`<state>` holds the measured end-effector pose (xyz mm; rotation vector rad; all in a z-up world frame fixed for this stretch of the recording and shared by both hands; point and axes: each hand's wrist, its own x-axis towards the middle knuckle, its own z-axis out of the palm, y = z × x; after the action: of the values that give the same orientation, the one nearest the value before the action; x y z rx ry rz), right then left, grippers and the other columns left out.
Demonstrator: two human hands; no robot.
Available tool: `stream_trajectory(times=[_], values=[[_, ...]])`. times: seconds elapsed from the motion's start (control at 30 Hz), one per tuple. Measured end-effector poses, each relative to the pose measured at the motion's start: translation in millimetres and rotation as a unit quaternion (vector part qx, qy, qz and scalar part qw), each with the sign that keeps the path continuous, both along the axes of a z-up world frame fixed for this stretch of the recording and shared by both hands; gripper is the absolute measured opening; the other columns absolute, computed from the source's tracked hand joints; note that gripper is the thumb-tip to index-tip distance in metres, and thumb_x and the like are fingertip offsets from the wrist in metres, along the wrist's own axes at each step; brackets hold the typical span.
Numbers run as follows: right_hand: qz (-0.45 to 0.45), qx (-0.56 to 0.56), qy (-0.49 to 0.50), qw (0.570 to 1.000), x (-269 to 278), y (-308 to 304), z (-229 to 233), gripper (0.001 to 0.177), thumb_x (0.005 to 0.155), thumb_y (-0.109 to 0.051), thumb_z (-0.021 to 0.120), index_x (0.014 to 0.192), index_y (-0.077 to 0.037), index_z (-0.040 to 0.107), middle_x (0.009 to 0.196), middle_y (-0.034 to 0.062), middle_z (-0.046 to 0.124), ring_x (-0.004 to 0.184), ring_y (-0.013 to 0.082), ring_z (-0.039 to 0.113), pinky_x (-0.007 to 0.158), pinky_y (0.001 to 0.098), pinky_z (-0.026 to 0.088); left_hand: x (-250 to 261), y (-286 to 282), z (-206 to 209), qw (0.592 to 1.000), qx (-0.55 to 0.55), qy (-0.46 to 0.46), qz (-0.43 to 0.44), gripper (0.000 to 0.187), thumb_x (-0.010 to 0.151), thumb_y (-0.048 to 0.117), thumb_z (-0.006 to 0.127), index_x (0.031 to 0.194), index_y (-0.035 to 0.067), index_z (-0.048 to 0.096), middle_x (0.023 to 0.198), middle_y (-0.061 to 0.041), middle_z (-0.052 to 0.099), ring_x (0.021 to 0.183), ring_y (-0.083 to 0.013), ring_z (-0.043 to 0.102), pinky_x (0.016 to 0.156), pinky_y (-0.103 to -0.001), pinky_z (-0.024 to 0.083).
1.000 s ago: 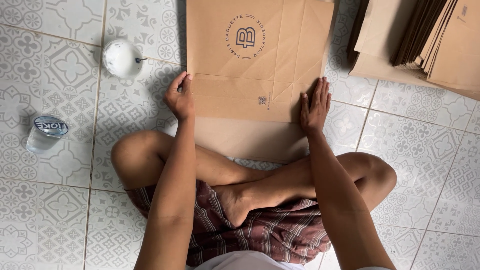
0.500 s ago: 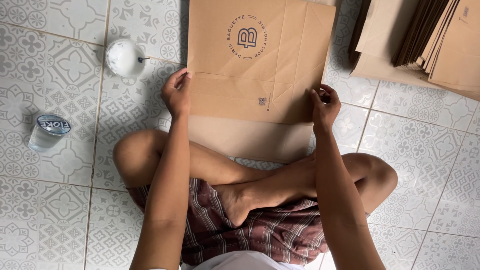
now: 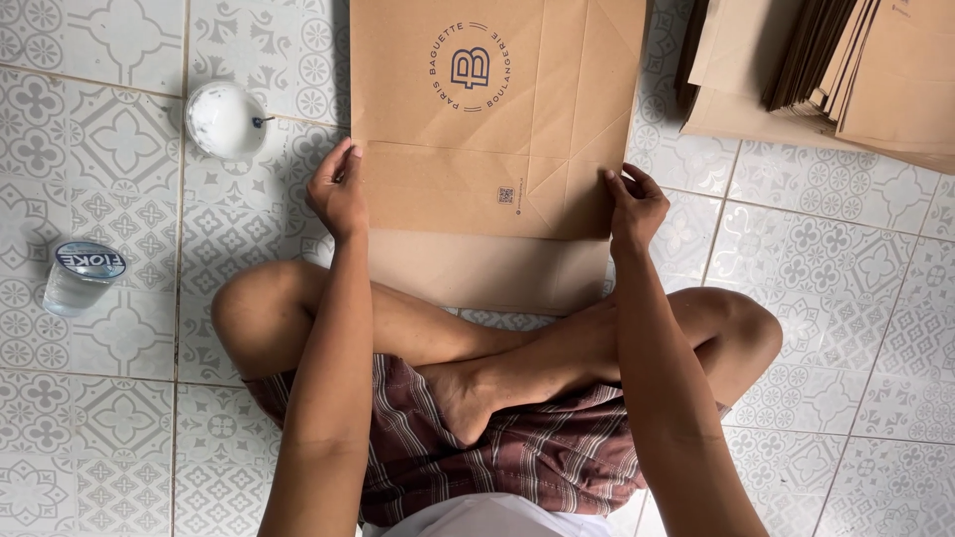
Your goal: Applying glue to the edge of a paper bag using a small stick and then folding it to seal.
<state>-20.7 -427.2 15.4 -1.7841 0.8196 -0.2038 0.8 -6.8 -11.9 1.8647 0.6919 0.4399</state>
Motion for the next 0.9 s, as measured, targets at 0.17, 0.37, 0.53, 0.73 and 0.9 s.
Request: stream_trajectory(times=[0.17, 0.37, 0.53, 0.73, 0.9], values=[[-0.034, 0.013, -0.012, 0.999, -0.2, 7.1, 4.6, 0.034, 0.082, -0.022, 0.095, 0.11, -0.012, 0.079, 0.092, 0.009, 0.079, 0.088, 0.0141, 0.074, 0.08, 0.0274, 0.064, 1.0, -3.6, -3.3, 1.0, 0.013, -0.007, 0.01, 0.018, 0.087, 0.027, 0.08, 0.105, 0.026, 0.082, 0.09, -0.006, 0.08, 0.09, -0.0262, 0.077, 0.078, -0.036, 0.062], [-0.055, 0.018, -0.011, 0.998, 2.5, 5.2, -4.5, 0.025, 0.083, -0.025, 0.094, 0.102, -0.014, 0.083, 0.09, 0.0086, 0.08, 0.084, 0.0116, 0.074, 0.075, 0.0255, 0.064, 1.3, -1.7, -10.8, 0.999, 0.038, -0.002, 0.023, 0.015, 0.087, 0.031, 0.08, 0.102, 0.031, 0.083, 0.085, -0.004, 0.08, 0.086, -0.0265, 0.077, 0.075, -0.039, 0.061], [-0.053, 0.01, -0.011, 0.998, 1.5, 5.0, -5.3, 0.024, 0.084, -0.025, 0.093, 0.103, -0.014, 0.083, 0.091, 0.0101, 0.08, 0.086, 0.0119, 0.074, 0.077, 0.027, 0.062, 0.6, -2.1, -8.5, 0.998, 0.06, 0.013, 0.025, 0.015, 0.087, 0.033, 0.079, 0.102, 0.034, 0.082, 0.082, -0.003, 0.079, 0.083, -0.0275, 0.077, 0.076, -0.038, 0.061], [-0.06, 0.014, -0.009, 0.998, 1.9, 5.4, -5.9, 0.025, 0.084, -0.026, 0.093, 0.104, -0.016, 0.083, 0.091, 0.0088, 0.08, 0.086, 0.012, 0.074, 0.078, 0.0268, 0.063, 1.4, -2.0, -9.5, 0.996, 0.076, 0.024, 0.025, 0.015, 0.087, 0.034, 0.079, 0.102, 0.033, 0.082, 0.082, -0.003, 0.079, 0.083, -0.0263, 0.077, 0.077, -0.039, 0.06], [-0.058, 0.013, -0.013, 0.998, 1.6, 4.9, -7.5, 0.031, 0.084, -0.027, 0.094, 0.11, -0.015, 0.081, 0.091, 0.0085, 0.079, 0.085, 0.0132, 0.074, 0.079, 0.0265, 0.063, 1.0, -4.0, -3.5, 0.997, 0.068, 0.007, 0.02, 0.014, 0.087, 0.031, 0.078, 0.101, 0.03, 0.082, 0.085, -0.002, 0.08, 0.087, -0.026, 0.077, 0.079, -0.038, 0.06]])
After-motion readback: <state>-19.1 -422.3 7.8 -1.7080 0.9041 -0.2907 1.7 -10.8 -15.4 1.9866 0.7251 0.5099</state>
